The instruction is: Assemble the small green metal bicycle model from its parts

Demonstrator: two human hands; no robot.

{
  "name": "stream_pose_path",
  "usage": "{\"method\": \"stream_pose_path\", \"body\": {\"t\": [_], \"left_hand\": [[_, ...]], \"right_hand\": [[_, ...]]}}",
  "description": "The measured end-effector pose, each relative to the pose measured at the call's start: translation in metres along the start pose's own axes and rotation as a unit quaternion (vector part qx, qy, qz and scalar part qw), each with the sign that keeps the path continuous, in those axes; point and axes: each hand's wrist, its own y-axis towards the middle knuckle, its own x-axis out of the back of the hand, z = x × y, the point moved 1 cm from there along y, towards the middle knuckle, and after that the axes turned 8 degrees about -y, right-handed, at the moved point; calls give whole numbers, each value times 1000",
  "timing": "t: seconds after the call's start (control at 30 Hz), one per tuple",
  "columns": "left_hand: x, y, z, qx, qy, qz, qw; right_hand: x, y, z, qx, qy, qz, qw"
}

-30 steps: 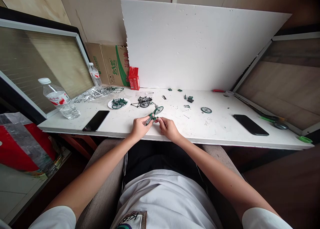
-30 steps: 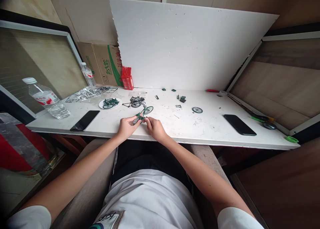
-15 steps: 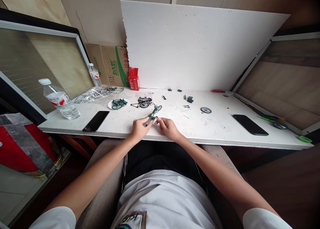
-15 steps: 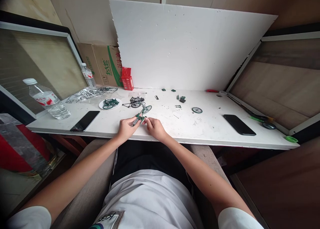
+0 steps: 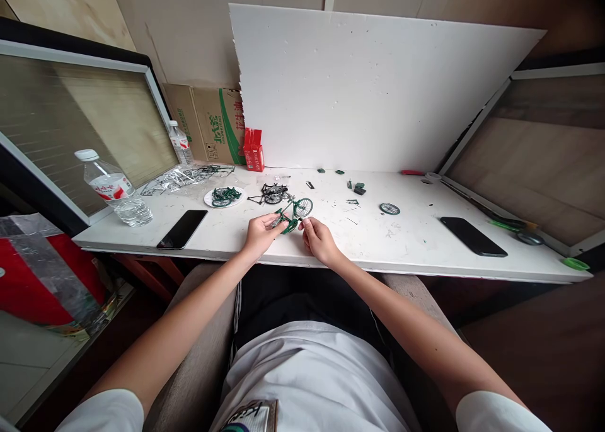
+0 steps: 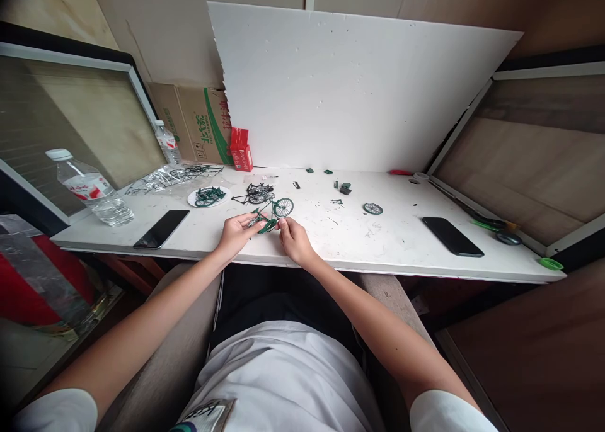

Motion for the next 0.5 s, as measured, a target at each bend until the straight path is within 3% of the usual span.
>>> {"method": "stream_pose_path", "body": {"t": [0.17, 0.5], "left_hand": [[5, 3, -5, 54, -74, -7, 996], [7, 3, -15, 81, -127, 30, 988]], "right_hand": [[2, -2, 6, 7, -31, -18, 999], [1, -4, 10, -1, -44, -45, 998]]}}
